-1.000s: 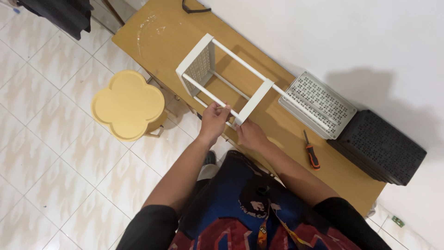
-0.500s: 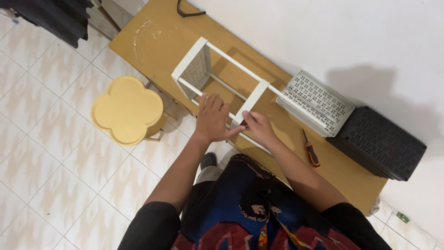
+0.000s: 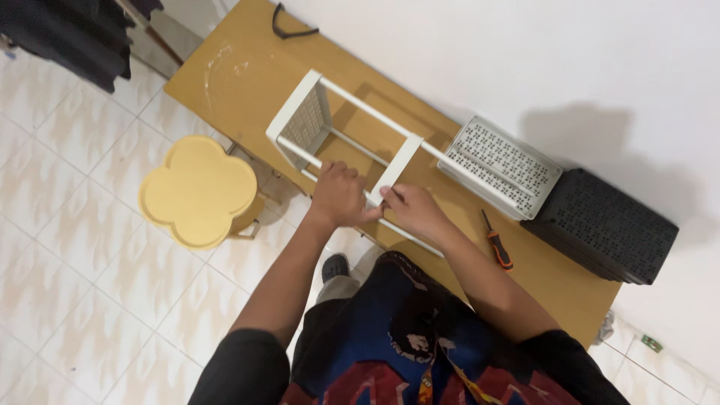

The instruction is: The person assembles a white plastic shelving unit by inserting white rods into a frame and placing perforated trays into the slots. The person handles trays and rods, aligns them with the frame, and secures them in place.

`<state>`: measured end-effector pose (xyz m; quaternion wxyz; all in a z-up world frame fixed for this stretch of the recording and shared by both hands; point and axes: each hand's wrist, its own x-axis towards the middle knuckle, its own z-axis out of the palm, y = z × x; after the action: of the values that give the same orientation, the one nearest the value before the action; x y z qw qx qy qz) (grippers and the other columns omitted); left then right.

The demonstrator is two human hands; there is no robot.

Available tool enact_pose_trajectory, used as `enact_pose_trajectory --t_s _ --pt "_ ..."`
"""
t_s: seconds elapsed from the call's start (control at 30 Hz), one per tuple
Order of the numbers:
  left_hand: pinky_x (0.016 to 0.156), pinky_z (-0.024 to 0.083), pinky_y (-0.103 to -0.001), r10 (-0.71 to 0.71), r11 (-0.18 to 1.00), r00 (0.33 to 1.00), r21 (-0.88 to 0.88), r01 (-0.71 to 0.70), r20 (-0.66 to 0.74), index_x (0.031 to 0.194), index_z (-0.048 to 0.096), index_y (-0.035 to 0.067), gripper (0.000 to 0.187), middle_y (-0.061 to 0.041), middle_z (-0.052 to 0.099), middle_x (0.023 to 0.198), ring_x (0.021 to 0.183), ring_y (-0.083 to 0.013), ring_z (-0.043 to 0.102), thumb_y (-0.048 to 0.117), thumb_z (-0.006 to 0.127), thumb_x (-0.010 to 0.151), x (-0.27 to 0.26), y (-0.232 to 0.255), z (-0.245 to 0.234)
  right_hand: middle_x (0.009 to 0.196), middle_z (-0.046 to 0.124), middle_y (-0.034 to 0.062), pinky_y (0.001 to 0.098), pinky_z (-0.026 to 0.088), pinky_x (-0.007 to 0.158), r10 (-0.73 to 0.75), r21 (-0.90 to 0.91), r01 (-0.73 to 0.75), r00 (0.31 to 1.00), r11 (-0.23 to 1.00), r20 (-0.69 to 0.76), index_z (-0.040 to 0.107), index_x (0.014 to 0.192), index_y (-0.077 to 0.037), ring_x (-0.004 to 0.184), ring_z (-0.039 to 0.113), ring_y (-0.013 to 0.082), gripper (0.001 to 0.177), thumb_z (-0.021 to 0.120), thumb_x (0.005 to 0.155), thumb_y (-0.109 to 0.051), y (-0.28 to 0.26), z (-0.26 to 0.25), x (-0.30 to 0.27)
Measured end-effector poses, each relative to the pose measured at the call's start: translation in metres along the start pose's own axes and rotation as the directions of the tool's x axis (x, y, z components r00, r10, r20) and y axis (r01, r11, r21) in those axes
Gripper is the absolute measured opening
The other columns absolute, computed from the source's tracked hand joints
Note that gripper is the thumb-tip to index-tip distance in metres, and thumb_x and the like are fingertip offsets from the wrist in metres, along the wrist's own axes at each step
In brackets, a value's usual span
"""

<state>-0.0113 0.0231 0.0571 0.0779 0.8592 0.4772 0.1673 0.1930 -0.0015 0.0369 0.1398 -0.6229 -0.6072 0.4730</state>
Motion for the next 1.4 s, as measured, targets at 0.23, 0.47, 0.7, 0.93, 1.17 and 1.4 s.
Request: enact_pose_trajectory --t_s 0.23,0.47,0.7,0.93,1.17,1.4 --pt "0.095 0.041 -0.050 -0.105 0.985 0.994 -0.139 0.103 -0.010 0.101 0.070 0.004 0.066 -0.019 0.065 0.103 0.101 -0.0366 0.059 0.066 0.070 0.079 0.009 0.016 -0.024 0.108 0.071 0.0220 0.0481 0.051 0.088 -0.565 -0.551 0.282 0.688 0.786 -0.455 0.068 0.116 -0.001 0.100 0.066 0.0407 0.038 0.058 0.100 -0.034 0.004 -0.086 -0.010" --pt "0.116 0.027 -0.058 0.044 0.981 0.997 -0.186 -0.055 -0.061 0.140 0.057 0.008 0.059 -0.017 0.053 0.141 0.140 -0.0382 0.039 0.039 0.063 0.090 0.075 0.039 0.006 0.090 0.068 0.0246 0.0544 0.049 0.081 -0.255 -0.411 0.171 0.954 0.895 -0.158 0.065 0.100 -0.001 0.088 0.065 0.0446 0.037 0.045 0.107 -0.032 0.025 -0.089 0.018" --pt "0.119 0.015 -0.067 -0.054 0.966 0.972 -0.234 0.109 0.230 0.136 0.055 0.016 0.049 -0.010 0.049 0.144 0.151 -0.0363 0.022 0.023 0.061 0.088 0.090 0.039 0.033 0.082 0.070 0.0205 0.0486 0.054 0.075 -0.245 -0.093 0.236 0.964 0.967 -0.100 0.068 0.097 -0.004 0.078 0.069 0.0386 0.041 0.045 0.104 -0.037 0.025 -0.091 0.028" --pt "0.118 0.019 -0.069 -0.108 0.960 0.979 -0.236 0.148 0.174 0.127 0.060 0.017 0.036 -0.006 0.054 0.137 0.150 -0.0338 0.027 0.010 0.055 0.092 0.090 0.040 0.034 0.080 0.069 0.0241 0.0553 0.054 0.067 -0.159 -0.529 0.009 0.958 0.848 -0.239 0.065 0.098 -0.001 0.075 0.068 0.0443 0.050 0.041 0.108 -0.044 0.015 -0.073 0.017" --pt "0.117 0.017 -0.070 -0.111 0.965 0.978 -0.214 0.149 0.176 0.125 0.061 0.018 0.036 -0.006 0.054 0.135 0.150 -0.0316 0.027 0.008 0.054 0.090 0.089 0.040 0.032 0.080 0.070 0.0253 0.0560 0.052 0.068 -0.163 -0.439 0.083 0.975 0.895 -0.149 0.067 0.097 -0.004 0.074 0.067 0.0441 0.050 0.040 0.110 -0.045 0.024 -0.073 0.031" --pt "0.116 0.019 -0.069 -0.120 0.964 0.979 -0.218 0.154 0.164 0.124 0.062 0.018 0.036 -0.006 0.054 0.135 0.149 -0.0319 0.028 0.007 0.056 0.090 0.092 0.038 0.032 0.082 0.071 0.0255 0.0549 0.053 0.073 -0.134 -0.490 0.129 0.991 0.862 0.025 0.069 0.098 -0.005 0.077 0.068 0.0436 0.056 0.034 0.112 -0.047 0.018 -0.092 0.043"
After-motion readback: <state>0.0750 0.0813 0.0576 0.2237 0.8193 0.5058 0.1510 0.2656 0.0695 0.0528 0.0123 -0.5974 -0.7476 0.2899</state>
